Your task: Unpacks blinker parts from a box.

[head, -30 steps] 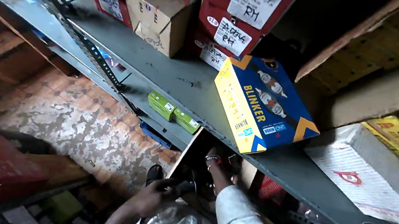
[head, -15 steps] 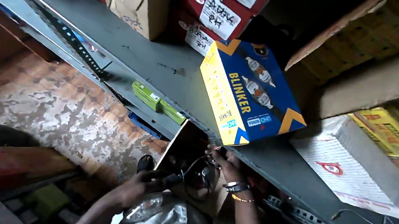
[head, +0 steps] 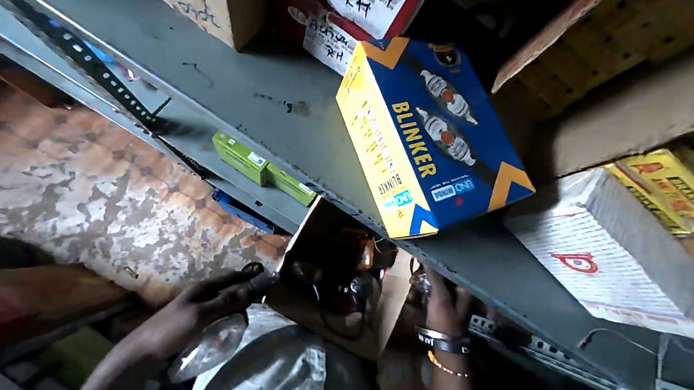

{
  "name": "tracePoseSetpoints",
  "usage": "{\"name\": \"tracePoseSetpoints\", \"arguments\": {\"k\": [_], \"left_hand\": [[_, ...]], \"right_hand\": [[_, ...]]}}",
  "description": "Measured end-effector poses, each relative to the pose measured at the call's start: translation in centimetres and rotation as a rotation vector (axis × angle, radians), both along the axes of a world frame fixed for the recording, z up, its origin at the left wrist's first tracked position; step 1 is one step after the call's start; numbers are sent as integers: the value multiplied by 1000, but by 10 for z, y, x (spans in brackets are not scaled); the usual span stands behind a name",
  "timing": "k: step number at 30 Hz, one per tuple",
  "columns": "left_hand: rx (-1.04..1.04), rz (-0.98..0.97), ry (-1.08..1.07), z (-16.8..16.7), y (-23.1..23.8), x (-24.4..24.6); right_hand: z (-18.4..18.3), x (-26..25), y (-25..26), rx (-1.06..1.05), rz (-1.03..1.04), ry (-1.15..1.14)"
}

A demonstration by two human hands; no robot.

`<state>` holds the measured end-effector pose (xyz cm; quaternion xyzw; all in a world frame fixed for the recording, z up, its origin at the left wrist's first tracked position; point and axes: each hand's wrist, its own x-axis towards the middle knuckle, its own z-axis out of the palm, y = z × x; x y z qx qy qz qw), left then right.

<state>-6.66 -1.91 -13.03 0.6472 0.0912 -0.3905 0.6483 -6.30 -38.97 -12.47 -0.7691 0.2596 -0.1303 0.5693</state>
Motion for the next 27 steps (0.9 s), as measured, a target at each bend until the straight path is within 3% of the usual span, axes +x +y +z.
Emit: {"name": "tracePoseSetpoints", "arguments": {"k": [5, 11, 15, 18, 21, 24, 27], "left_hand": [[-50, 60, -38, 1, -36, 12], [10, 150, -30, -6, -72, 30], [41, 208, -77, 4, -93, 36], [8, 192, -222, 10, -92, 34], [-216, 122, -420, 3, -78, 34], [-340, 109, -505, -1, -64, 30], [-214, 155, -448, 7, -63, 25]], "right_hand": [[-9, -2, -14, 287, -71, 151], [-28, -2, -20, 221, 174, 322], [-29, -6, -24, 454, -6, 203], [-24, -13, -28, 511, -196, 113], [-10, -25, -31, 502, -293, 185], [7, -42, -31, 603, -281, 278], [18, -55, -25, 763, -152, 315]]}}
